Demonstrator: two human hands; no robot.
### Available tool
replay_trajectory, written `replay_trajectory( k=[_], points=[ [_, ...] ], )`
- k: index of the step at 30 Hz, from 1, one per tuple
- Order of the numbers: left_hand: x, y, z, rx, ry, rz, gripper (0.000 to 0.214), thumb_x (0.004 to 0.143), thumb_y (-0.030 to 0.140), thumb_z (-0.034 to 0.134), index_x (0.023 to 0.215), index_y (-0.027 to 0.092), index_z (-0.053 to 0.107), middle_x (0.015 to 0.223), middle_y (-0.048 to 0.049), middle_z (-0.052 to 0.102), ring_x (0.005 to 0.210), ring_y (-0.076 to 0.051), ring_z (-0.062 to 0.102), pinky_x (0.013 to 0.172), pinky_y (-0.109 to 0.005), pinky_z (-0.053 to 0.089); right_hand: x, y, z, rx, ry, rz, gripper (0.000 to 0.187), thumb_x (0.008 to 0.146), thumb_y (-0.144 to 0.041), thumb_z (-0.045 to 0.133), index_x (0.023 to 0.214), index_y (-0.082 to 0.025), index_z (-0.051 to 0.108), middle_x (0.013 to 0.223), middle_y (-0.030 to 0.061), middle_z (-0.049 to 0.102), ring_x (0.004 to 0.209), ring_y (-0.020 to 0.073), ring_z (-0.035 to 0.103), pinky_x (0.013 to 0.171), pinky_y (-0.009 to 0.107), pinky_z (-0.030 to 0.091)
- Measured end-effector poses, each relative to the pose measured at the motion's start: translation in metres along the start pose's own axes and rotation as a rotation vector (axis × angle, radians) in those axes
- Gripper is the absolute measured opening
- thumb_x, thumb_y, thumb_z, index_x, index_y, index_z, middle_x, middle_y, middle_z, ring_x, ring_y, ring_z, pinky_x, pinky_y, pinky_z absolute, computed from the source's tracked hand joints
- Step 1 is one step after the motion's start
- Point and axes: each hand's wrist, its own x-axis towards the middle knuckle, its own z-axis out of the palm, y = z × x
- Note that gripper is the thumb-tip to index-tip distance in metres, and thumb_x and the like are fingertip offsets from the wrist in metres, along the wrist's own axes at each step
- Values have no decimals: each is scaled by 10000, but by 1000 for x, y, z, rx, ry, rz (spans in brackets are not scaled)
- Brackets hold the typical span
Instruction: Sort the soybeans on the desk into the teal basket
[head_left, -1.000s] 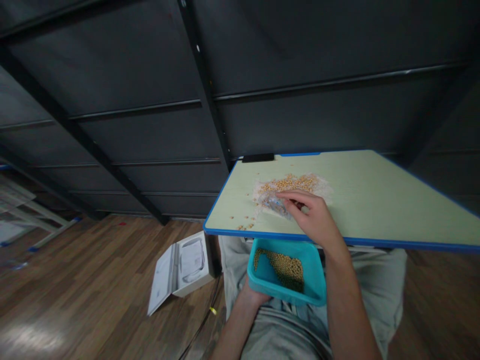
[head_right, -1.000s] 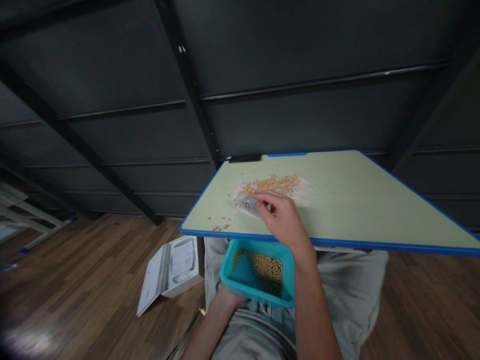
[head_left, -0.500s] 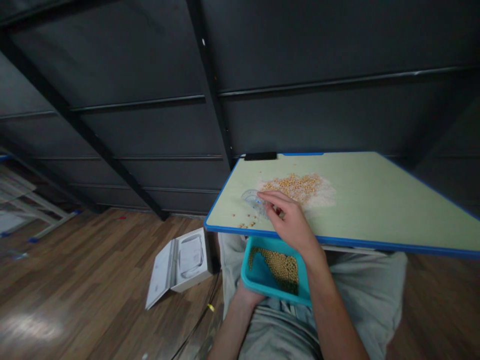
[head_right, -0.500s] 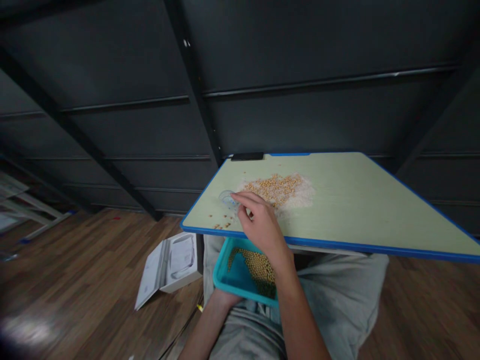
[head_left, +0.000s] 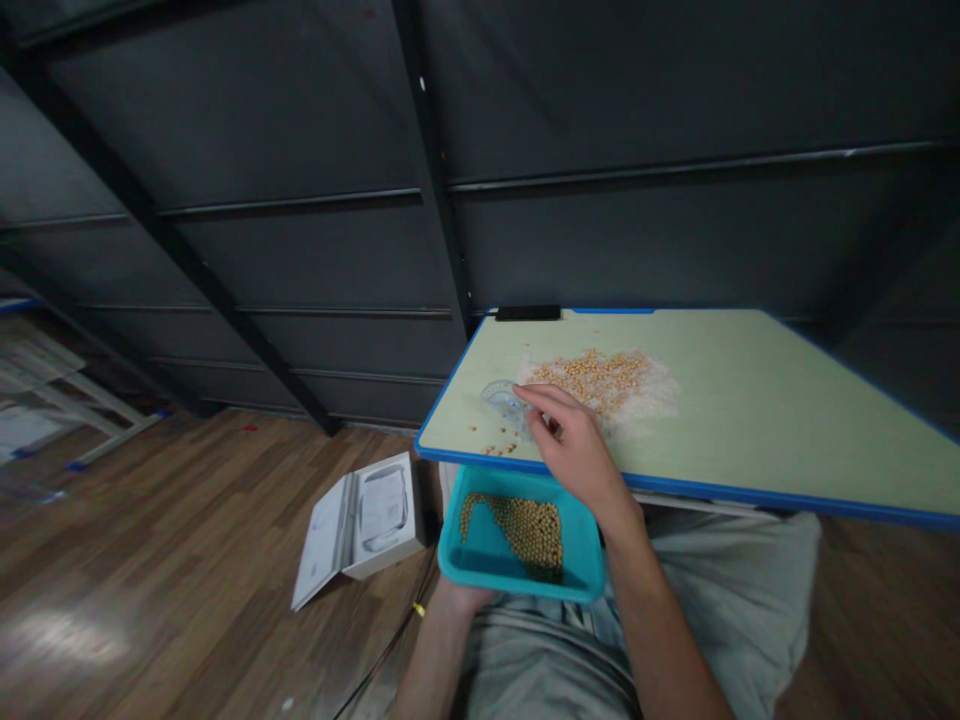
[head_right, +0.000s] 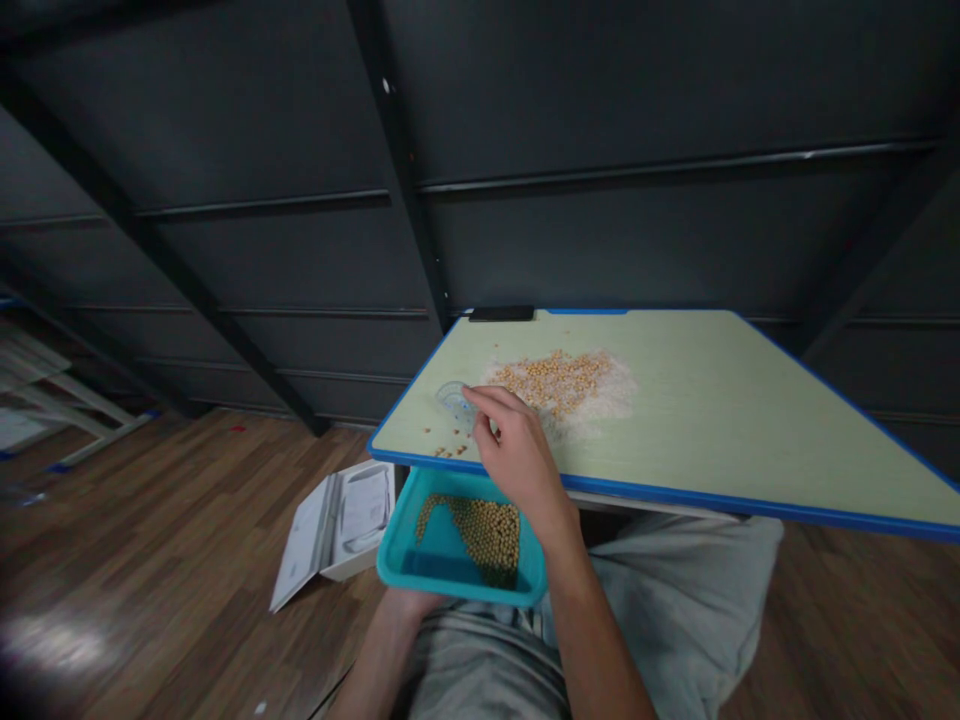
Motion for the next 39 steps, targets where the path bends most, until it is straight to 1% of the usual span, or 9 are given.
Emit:
replay_trajectory(
  k=[2,5,10,13,15,21,29,35,39],
  points=[
    [-1,3,-3,16,-16,7,450,1002,324,385,1069,295,829,1256,-19,802,1475,-234,505,1280,-478,291,0,2,0,-9,5,6,422,976,-77,542,1308,-250,737,1317,91,729,1223,238,675,1072,444,546],
    [-4,6,-8,30,8,-5,494,1014,356,342,1080,306,829,1165,-17,830,1441,-227,546,1278,-486,292,1,5,0,-27,-12,5,426,975,-75,543,1308,-258,735,1309,87,732,1213,234,678,1077,447,543],
    [-15,12,-26,80,125,-30,541,1014,390,304,1037,328,841,1001,-1,856,1358,-241,628,1244,-469,357,1,9,2,-40,-38,1,440,972,-72,549,1309,-287,732,1306,73,740,1208,233,688,1073,463,552],
    [-19,17,-42,90,231,-40,585,1015,400,260,985,367,843,999,17,857,1347,-230,635,1223,-473,379,0,10,2,-27,-48,5,442,974,-82,554,1318,-299,728,1321,68,741,1220,237,689,1080,477,551],
    [-21,20,-53,109,250,-22,577,1004,355,271,937,374,844,981,32,856,1361,-215,624,1216,-480,379,0,10,3,-28,-55,11,436,975,-89,560,1319,-297,730,1325,71,743,1223,244,691,1088,489,548],
    [-23,26,-70,116,206,10,498,996,341,338,988,391,833,947,43,857,1340,-197,639,1218,-469,367,0,9,3,-45,-57,23,402,977,-100,562,1302,-251,743,1322,97,747,1214,255,701,1107,502,535],
    [-26,27,-66,98,110,6,504,1012,309,320,1088,353,816,1075,39,846,1374,-201,611,1239,-475,336,1,9,2,-63,-11,41,395,980,-117,554,1296,-244,755,1304,100,756,1220,267,700,1094,487,540],
    [-21,29,-70,85,-15,29,555,1026,321,265,1107,338,815,1157,41,822,1434,-191,552,1293,-462,231,0,9,2,-56,-75,23,358,998,-131,569,1283,-237,758,1300,89,763,1197,247,711,1086,475,549],
    [-20,30,-68,72,-84,43,589,1051,345,219,1175,311,794,1286,21,770,1483,-207,492,1317,-469,163,-1,8,3,-41,-113,12,345,1009,-142,577,1286,-242,756,1308,80,761,1211,243,706,1087,473,550]
  ],
)
